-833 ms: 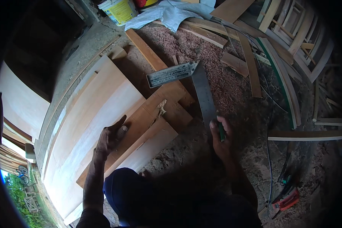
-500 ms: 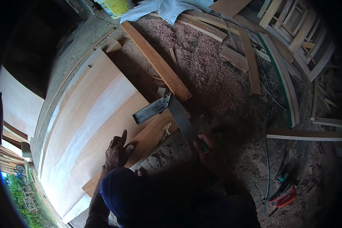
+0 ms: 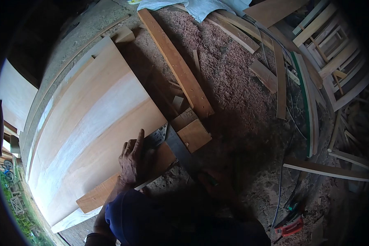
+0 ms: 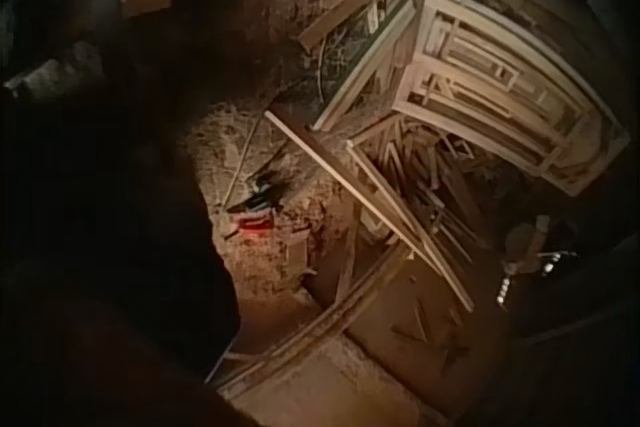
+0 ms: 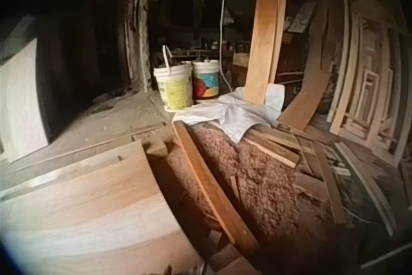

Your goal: The person sits on the floor and assembles a wooden structure. They use a hammer to drive nails into a wooden frame and a hand saw to cut a piece of wood. The person also uses a square tool to measure and align the wood pieces.

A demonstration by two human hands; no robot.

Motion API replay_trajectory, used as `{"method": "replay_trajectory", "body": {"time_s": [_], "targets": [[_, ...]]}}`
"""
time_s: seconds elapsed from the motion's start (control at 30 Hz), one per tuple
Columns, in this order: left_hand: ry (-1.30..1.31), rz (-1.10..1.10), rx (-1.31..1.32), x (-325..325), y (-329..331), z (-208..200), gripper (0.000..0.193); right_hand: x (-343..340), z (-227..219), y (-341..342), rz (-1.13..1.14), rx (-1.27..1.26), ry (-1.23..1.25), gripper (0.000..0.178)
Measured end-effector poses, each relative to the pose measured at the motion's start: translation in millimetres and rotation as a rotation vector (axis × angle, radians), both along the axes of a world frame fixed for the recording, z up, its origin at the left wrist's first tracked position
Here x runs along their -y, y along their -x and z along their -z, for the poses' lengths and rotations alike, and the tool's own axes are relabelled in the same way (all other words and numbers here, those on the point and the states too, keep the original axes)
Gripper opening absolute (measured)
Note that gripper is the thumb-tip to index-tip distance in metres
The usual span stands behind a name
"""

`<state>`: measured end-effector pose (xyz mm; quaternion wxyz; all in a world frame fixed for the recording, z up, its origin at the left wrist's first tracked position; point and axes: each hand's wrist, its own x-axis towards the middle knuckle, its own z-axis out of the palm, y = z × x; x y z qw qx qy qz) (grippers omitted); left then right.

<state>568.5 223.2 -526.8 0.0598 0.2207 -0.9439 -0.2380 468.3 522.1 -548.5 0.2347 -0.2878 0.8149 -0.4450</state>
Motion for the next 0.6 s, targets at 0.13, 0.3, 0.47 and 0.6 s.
{"method": "replay_trajectory", "body": {"time_s": [0.13, 0.3, 0.47, 0.6], "targets": [[0.036, 0.048, -0.005, 1, 1, -4, 0.078, -8, -16, 24, 0.174, 0.105, 0.006, 0.032], [0.018, 0.056, 0.023, 5, -4, -1, 0.079, -26, -24, 58, 0.228, -0.117, 0.272, 0.046], [0.025, 0.056, 0.078, 4, -3, 0, 0.081, 4, -53, 68, 0.195, -0.112, 0.229, 0.044], [0.046, 0.072, 0.091, 5, 1, -5, 0.081, 28, -67, 70, 0.052, -0.144, 0.249, 0.032]]}}
